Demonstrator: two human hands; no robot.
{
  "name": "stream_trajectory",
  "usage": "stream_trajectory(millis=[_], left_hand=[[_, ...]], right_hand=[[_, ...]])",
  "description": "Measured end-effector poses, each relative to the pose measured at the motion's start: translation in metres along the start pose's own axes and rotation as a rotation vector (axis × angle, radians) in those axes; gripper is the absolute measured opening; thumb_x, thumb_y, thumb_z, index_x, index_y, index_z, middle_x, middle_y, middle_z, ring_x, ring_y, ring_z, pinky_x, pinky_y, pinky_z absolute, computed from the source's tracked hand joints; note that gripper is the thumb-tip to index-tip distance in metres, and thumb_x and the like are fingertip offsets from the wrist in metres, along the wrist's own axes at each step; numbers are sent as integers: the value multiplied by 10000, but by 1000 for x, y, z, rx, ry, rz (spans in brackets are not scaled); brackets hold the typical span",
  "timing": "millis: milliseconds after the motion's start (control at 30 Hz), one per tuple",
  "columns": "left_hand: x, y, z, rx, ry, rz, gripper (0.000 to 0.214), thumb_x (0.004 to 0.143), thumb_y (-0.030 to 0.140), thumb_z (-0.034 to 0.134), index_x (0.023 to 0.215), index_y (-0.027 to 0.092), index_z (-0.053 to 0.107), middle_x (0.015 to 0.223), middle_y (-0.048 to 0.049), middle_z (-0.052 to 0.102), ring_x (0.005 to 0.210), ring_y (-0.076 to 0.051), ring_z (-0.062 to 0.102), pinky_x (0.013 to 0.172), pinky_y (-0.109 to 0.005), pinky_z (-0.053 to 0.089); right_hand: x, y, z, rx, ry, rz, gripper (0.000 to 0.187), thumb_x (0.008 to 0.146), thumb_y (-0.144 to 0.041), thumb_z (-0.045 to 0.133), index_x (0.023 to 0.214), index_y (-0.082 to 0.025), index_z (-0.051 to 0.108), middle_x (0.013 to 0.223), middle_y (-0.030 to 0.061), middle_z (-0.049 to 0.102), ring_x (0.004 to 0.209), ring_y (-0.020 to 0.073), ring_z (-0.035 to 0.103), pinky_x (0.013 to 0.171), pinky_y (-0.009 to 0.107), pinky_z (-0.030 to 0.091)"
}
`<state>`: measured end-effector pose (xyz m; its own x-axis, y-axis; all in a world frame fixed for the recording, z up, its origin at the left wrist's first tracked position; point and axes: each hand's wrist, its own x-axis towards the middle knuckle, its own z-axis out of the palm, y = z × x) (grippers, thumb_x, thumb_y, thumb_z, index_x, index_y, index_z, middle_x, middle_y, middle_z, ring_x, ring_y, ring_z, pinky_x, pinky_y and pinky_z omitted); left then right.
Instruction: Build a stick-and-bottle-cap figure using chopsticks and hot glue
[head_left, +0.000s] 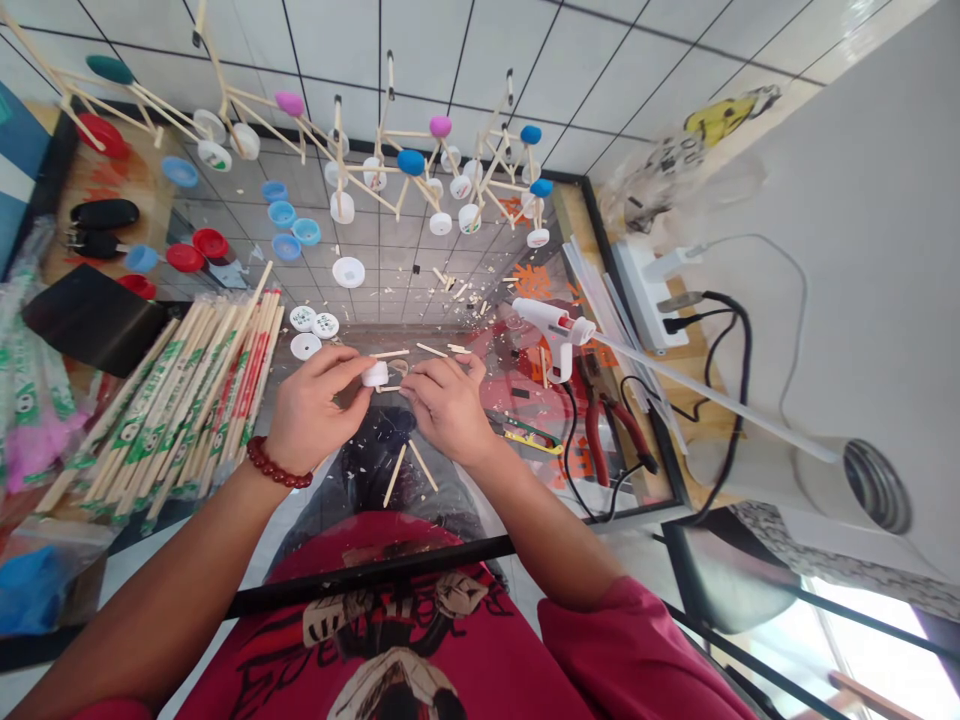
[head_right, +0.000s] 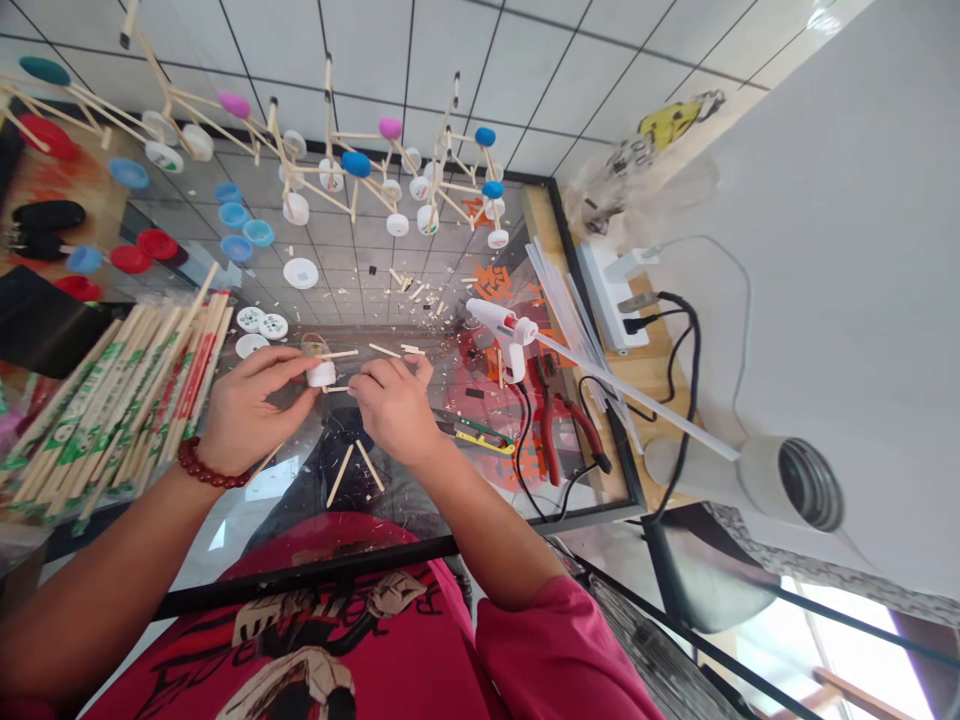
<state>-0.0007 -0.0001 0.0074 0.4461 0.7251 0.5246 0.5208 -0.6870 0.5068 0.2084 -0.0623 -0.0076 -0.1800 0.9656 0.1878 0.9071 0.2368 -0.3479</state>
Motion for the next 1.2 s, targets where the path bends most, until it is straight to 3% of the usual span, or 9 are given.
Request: stream_trajectory(millis=[533, 867, 1067, 1200], left_hand=[[0, 1, -1, -20, -23, -29, 206, 959, 191, 661, 1114, 229, 791, 1080, -53, 794, 949, -198, 774, 880, -319, 636], [0, 0, -1, -16, -65, -107, 214, 949, 239, 647, 1101, 230, 797, 1087, -49, 797, 881, -189, 760, 879, -333, 636], [0, -2, -1, -19, -45, -83, 217, 943, 211, 661, 1112, 227, 797, 1104, -71, 793, 907, -207, 772, 889, -352, 648], [0, -3, -1, -16, -33, -42, 218, 933, 187, 676, 1114, 220, 793, 1103, -82, 791, 894, -214, 778, 903, -366, 656]], right_hand=[[0, 3, 6, -8, 99, -42, 223, 1117, -260, 581, 1033, -277, 786, 1067, 8, 796, 1025, 188, 664, 1098, 426, 210], [0, -2, -6, 56, 20, 31, 184, 1051, -307, 644, 1167, -272, 782, 1164, 63, 786, 1083, 250, 685, 1121, 474, 241], [0, -1, -10, 162, 159, 110, 292, 988, -174, 554, 1123, -309, 774, 1117, 19, 804, 1058, 217, 711, 1105, 450, 311], [2, 1, -7, 228, 214, 138, 319, 978, -144, 533, 1156, -280, 761, 1117, 43, 808, 1068, 233, 715, 1083, 444, 354]])
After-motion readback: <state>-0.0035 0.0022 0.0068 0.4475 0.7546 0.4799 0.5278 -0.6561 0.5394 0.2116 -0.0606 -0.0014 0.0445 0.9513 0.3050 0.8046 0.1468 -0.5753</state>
